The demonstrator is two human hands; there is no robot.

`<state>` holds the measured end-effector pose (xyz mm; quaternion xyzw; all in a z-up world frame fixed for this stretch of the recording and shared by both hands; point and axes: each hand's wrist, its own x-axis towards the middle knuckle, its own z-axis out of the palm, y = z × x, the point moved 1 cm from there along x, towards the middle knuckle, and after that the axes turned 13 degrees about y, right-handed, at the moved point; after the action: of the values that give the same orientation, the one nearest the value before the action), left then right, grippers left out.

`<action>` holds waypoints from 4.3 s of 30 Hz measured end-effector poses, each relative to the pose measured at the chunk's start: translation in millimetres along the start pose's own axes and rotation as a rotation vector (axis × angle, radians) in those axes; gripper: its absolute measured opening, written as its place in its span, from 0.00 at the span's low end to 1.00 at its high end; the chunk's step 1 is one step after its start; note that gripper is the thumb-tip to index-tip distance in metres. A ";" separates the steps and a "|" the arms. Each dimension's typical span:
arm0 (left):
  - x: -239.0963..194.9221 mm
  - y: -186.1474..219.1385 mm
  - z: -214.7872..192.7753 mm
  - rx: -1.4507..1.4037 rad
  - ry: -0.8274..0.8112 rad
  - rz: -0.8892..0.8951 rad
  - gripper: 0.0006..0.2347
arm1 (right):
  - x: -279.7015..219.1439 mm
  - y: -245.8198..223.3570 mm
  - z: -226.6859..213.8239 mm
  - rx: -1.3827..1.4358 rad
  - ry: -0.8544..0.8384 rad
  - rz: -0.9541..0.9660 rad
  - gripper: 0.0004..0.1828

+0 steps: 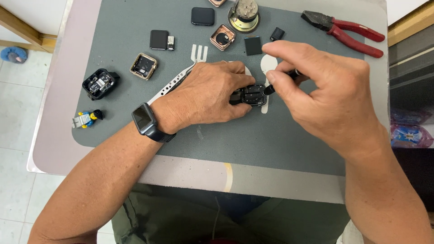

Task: The person uses a small screwdriver to work on the internal components of a disassembled smartwatch. They manipulate the device on a gray mat, occasionally adjusting its position while other watch parts and tools remain nearby.

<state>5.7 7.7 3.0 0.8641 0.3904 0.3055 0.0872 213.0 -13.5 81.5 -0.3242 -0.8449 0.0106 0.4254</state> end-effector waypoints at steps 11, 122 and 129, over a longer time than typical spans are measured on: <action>-1.1 3.8 -2.7 -0.110 0.149 0.014 0.19 | 7.2 -2.2 -8.7 0.026 0.048 0.004 0.12; -1.6 0.7 5.8 -0.014 0.069 -0.064 0.16 | 65.3 0.7 20.2 -0.489 -0.717 -0.012 0.07; -6.9 0.0 24.6 0.370 0.299 0.323 0.17 | 87.1 -16.9 34.7 -0.779 -1.087 0.053 0.22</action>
<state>16.8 4.8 -19.9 0.8617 0.3055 0.3628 -0.1803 141.5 30.6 126.4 -0.4233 -0.8728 -0.1227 -0.2094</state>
